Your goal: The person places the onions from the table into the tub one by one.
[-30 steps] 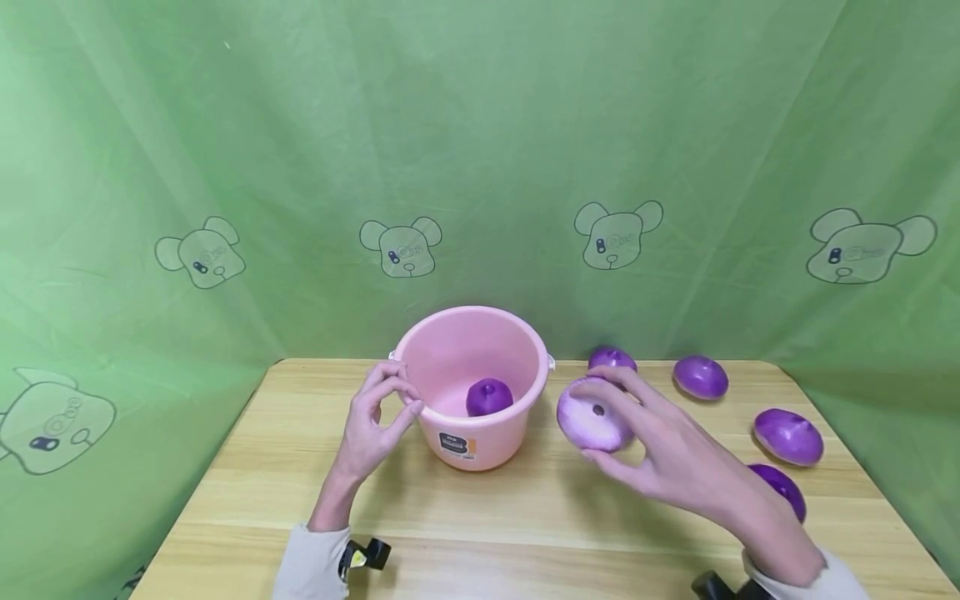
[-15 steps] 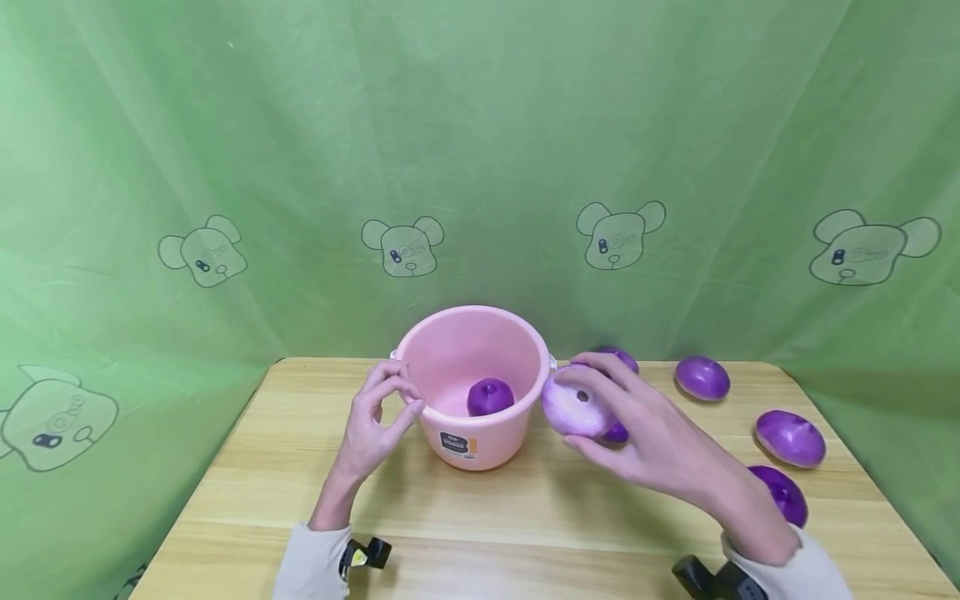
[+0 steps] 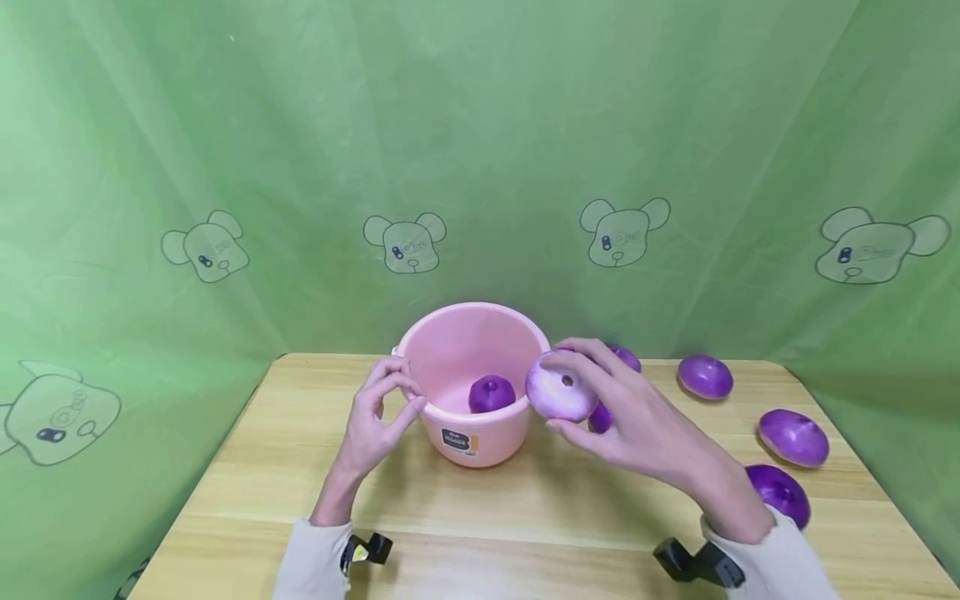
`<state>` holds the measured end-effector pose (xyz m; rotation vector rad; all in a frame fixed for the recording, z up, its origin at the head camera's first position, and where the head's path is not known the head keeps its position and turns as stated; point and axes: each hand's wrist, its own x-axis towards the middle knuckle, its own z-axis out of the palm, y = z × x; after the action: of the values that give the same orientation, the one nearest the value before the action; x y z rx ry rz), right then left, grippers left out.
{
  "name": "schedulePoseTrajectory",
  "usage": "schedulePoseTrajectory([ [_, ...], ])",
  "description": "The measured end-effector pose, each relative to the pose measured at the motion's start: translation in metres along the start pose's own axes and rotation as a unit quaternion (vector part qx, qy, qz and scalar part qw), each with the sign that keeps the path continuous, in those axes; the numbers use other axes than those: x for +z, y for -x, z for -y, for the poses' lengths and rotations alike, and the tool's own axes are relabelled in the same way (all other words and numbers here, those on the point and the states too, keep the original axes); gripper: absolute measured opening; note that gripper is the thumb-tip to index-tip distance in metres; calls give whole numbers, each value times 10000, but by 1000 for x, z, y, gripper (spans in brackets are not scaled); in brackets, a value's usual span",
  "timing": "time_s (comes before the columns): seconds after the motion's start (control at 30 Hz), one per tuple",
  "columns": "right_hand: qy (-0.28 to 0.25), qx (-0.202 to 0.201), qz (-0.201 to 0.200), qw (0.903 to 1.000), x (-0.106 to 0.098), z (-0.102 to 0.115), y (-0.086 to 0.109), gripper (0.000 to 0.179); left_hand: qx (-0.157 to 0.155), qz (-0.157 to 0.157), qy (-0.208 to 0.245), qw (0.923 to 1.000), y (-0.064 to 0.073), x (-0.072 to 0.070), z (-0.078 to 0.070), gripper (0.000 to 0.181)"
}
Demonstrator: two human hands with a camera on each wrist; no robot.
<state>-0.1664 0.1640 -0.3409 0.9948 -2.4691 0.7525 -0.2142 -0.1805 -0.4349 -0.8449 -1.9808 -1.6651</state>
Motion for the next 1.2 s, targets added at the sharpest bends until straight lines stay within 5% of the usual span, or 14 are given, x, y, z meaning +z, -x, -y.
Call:
schedulePoseTrajectory([
  [1.2, -549, 33, -101, 9984, 29, -4, -37, 65, -62, -18, 37, 10000, 0, 1, -1, 15],
])
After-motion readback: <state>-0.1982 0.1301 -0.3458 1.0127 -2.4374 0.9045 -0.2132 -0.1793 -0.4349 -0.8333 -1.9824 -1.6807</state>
